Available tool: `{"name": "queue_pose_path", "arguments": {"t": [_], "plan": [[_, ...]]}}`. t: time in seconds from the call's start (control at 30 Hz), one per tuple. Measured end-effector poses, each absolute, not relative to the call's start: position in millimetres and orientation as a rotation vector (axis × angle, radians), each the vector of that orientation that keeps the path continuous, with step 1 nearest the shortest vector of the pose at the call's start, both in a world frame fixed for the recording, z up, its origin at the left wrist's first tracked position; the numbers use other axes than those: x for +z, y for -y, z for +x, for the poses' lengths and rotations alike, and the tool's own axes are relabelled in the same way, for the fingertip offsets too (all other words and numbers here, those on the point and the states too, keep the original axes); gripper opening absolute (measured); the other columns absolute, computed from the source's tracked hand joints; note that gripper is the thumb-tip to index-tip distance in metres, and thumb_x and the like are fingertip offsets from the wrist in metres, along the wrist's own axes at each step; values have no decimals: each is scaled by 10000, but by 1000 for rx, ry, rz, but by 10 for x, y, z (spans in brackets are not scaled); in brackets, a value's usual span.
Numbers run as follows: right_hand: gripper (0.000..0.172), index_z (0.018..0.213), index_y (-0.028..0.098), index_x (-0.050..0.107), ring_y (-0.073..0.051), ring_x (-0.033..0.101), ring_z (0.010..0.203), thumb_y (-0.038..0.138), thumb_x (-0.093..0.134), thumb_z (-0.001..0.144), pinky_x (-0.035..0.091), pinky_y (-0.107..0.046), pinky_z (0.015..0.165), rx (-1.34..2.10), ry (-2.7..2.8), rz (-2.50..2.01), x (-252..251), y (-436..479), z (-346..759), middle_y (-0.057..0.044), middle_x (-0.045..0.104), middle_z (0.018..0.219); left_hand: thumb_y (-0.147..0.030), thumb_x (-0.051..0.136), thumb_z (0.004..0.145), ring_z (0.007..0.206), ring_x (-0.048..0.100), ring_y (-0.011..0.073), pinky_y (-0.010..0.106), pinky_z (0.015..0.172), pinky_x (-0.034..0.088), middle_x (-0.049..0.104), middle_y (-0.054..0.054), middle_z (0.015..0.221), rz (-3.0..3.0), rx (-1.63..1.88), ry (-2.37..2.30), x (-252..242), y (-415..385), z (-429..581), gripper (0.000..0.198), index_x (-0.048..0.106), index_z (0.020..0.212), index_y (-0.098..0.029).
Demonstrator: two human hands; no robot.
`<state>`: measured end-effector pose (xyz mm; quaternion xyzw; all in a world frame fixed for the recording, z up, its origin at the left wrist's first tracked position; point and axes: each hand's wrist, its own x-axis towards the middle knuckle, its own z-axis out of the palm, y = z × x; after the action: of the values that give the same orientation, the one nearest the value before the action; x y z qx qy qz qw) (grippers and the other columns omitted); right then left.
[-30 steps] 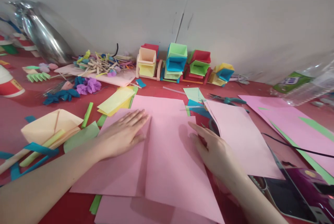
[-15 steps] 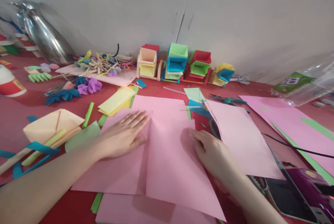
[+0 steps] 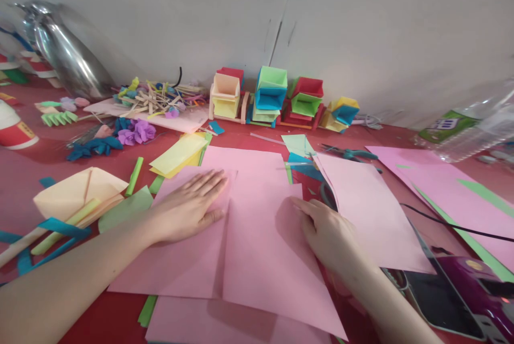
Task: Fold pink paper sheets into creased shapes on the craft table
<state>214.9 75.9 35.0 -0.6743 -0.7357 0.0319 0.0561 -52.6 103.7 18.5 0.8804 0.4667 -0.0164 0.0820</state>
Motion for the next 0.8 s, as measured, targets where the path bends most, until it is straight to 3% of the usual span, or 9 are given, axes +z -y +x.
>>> {"name": "queue_pose_path", "arguments": {"t": [0.2,0.3,0.5,0.7,0.8], "plan": [[368,1127,215,569,-192,603,771,268,341,843,429,-281,628,223,2081,-1969,376,-773,2185,-59,636,904,-544,141,879,1334,64,196,330,1080,75,36,55,1458,2642,-14,-1371,143,-1067,-551,659,110,1397,-139],[446,1214,209,497,-167,575,634,410,356,842,438,-275,566,415,1959,-1881,375,-792,2189,-33,620,761,-569,171,867,1332,95,205,336,1078,105,71,78,1460,2666,63,-1363,119,-1131,-565,693,123,1397,-124],[534,1264,210,426,-145,544,561,455,429,790,430,-264,508,736,1715,-1793,386,-808,2176,-18,599,734,-597,266,839,1282,268,219,342,1055,193,355,106,1380,2711,270,-1515,185,-1126,-538,677,372,1303,-115],[448,1180,192,524,-114,485,538,380,438,783,392,-232,482,680,1783,-1762,408,-810,2163,13,505,660,-553,177,872,1332,100,224,375,1073,96,115,68,1457,2660,35,-1413,184,-1017,-522,659,179,1390,-146],[426,1134,180,570,-102,423,468,376,436,780,368,-229,445,624,1830,-1768,404,-801,2162,32,451,582,-526,156,884,1335,64,221,387,1073,70,74,58,1458,2636,15,-1439,135,-1034,-524,630,151,1395,-157]]}}
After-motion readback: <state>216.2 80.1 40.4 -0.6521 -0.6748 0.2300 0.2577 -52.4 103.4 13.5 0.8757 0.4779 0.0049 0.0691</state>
